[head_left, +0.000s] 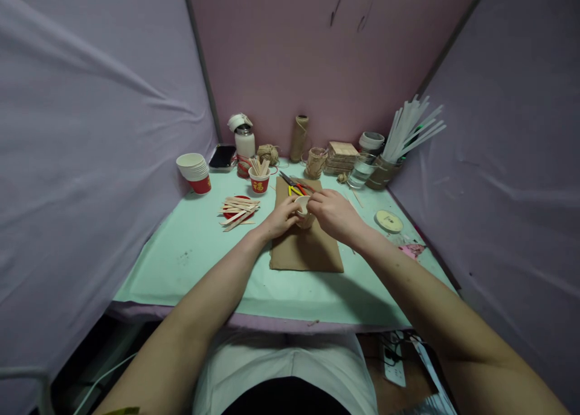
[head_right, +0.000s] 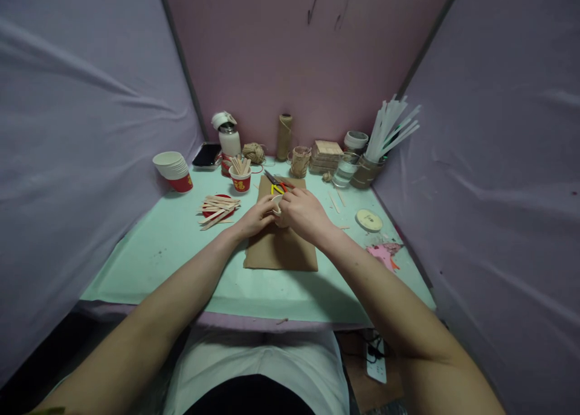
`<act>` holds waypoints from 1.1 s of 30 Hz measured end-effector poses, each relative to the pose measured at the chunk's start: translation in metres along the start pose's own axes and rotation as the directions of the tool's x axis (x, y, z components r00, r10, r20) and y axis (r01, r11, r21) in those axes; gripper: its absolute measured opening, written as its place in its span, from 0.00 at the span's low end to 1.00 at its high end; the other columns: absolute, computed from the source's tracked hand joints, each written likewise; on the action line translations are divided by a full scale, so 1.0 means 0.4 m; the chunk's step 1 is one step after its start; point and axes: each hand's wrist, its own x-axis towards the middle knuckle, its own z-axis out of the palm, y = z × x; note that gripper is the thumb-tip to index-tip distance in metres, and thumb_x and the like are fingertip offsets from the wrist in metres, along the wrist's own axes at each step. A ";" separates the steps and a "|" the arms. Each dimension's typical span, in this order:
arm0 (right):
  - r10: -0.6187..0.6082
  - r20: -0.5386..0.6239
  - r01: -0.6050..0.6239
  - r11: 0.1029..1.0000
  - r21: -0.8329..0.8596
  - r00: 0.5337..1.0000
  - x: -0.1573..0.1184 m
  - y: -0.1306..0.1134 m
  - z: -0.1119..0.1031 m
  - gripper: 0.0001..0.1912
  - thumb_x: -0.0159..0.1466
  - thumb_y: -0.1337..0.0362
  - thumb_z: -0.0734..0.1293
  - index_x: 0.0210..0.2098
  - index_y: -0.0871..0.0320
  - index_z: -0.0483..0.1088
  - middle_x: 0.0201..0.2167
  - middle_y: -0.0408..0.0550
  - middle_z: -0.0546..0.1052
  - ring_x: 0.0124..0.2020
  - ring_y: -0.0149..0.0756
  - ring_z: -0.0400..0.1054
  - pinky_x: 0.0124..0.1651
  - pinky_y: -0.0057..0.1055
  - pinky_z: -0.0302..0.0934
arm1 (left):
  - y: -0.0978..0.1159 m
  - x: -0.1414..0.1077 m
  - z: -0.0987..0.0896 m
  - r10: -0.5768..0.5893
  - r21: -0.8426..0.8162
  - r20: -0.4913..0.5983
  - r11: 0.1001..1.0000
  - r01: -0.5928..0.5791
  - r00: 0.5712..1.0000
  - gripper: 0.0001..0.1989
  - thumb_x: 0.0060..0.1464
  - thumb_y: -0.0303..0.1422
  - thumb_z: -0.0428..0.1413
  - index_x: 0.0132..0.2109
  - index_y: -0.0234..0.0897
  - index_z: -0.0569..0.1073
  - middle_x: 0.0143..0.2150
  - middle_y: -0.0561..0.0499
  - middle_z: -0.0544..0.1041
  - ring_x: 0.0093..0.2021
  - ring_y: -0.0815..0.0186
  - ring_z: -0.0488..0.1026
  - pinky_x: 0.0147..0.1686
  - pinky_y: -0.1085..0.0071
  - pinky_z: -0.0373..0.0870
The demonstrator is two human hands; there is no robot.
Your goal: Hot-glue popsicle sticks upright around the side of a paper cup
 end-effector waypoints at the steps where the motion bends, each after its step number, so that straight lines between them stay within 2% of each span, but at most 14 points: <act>1: 0.000 -0.003 0.000 1.000 0.010 1.000 0.000 0.001 0.001 0.10 0.66 0.71 0.61 0.36 0.61 0.76 0.34 0.54 0.77 0.38 0.43 0.65 0.41 0.37 0.55 | 0.002 0.000 -0.001 -0.009 0.001 0.002 1.000 0.009 1.000 0.08 0.51 0.23 0.52 0.38 0.36 0.72 0.56 0.44 0.67 0.59 0.56 0.65 0.61 0.57 0.60; 11: 0.008 0.019 -0.008 1.000 0.009 1.000 0.002 0.001 -0.002 0.12 0.66 0.73 0.60 0.34 0.61 0.75 0.32 0.53 0.77 0.36 0.42 0.66 0.39 0.36 0.56 | 0.006 -0.001 -0.001 -0.017 0.011 0.005 1.000 0.016 1.000 0.07 0.51 0.23 0.51 0.36 0.36 0.70 0.56 0.44 0.67 0.59 0.56 0.65 0.61 0.58 0.61; 19: -0.015 0.017 0.015 1.000 0.008 1.000 0.002 0.001 -0.002 0.10 0.65 0.72 0.61 0.35 0.62 0.75 0.31 0.53 0.76 0.37 0.42 0.67 0.38 0.35 0.57 | 0.001 -0.005 0.001 -0.009 0.014 0.007 1.000 0.009 1.000 0.12 0.51 0.23 0.51 0.42 0.37 0.72 0.55 0.45 0.67 0.58 0.58 0.65 0.61 0.58 0.60; 24: -0.001 -0.017 0.002 0.999 0.033 1.000 -0.010 0.004 0.007 0.10 0.65 0.72 0.61 0.34 0.63 0.75 0.32 0.55 0.77 0.37 0.43 0.68 0.39 0.37 0.60 | -0.006 -0.003 0.005 -0.013 -0.011 0.019 1.000 0.014 1.000 0.13 0.49 0.25 0.55 0.44 0.36 0.70 0.49 0.46 0.69 0.52 0.58 0.67 0.56 0.60 0.65; 26: 0.021 -0.058 -0.015 0.996 0.092 0.998 -0.018 0.006 0.007 0.10 0.66 0.71 0.61 0.36 0.62 0.75 0.35 0.56 0.78 0.38 0.44 0.69 0.41 0.38 0.61 | -0.006 -0.002 0.006 -0.016 -0.016 0.012 1.000 0.016 1.000 0.12 0.49 0.24 0.55 0.43 0.36 0.70 0.47 0.46 0.70 0.49 0.59 0.68 0.53 0.61 0.66; 28: 0.077 -0.152 -0.046 0.979 0.200 0.985 -0.028 0.011 0.007 0.11 0.67 0.70 0.60 0.42 0.61 0.74 0.42 0.57 0.77 0.43 0.45 0.69 0.46 0.40 0.63 | -0.004 -0.002 0.005 -0.026 -0.023 0.004 0.999 0.026 1.000 0.12 0.49 0.24 0.54 0.42 0.36 0.69 0.47 0.47 0.70 0.49 0.59 0.68 0.52 0.61 0.66; 31: 0.234 -0.296 -0.094 0.903 0.420 0.926 -0.048 0.025 0.022 0.15 0.68 0.66 0.60 0.52 0.57 0.70 0.51 0.56 0.74 0.51 0.45 0.68 0.53 0.43 0.63 | 0.001 -0.002 0.003 -0.039 -0.039 0.007 0.998 0.039 0.999 0.11 0.48 0.25 0.55 0.42 0.36 0.69 0.47 0.47 0.70 0.49 0.59 0.68 0.52 0.62 0.65; 33: 0.363 -0.330 -0.121 0.811 0.573 0.872 -0.064 0.034 0.052 0.16 0.68 0.63 0.60 0.54 0.55 0.69 0.51 0.54 0.73 0.52 0.43 0.68 0.55 0.44 0.63 | -0.001 -0.002 0.005 -0.047 -0.054 0.012 0.997 0.047 0.999 0.13 0.47 0.25 0.57 0.43 0.36 0.69 0.47 0.47 0.70 0.48 0.59 0.68 0.51 0.62 0.65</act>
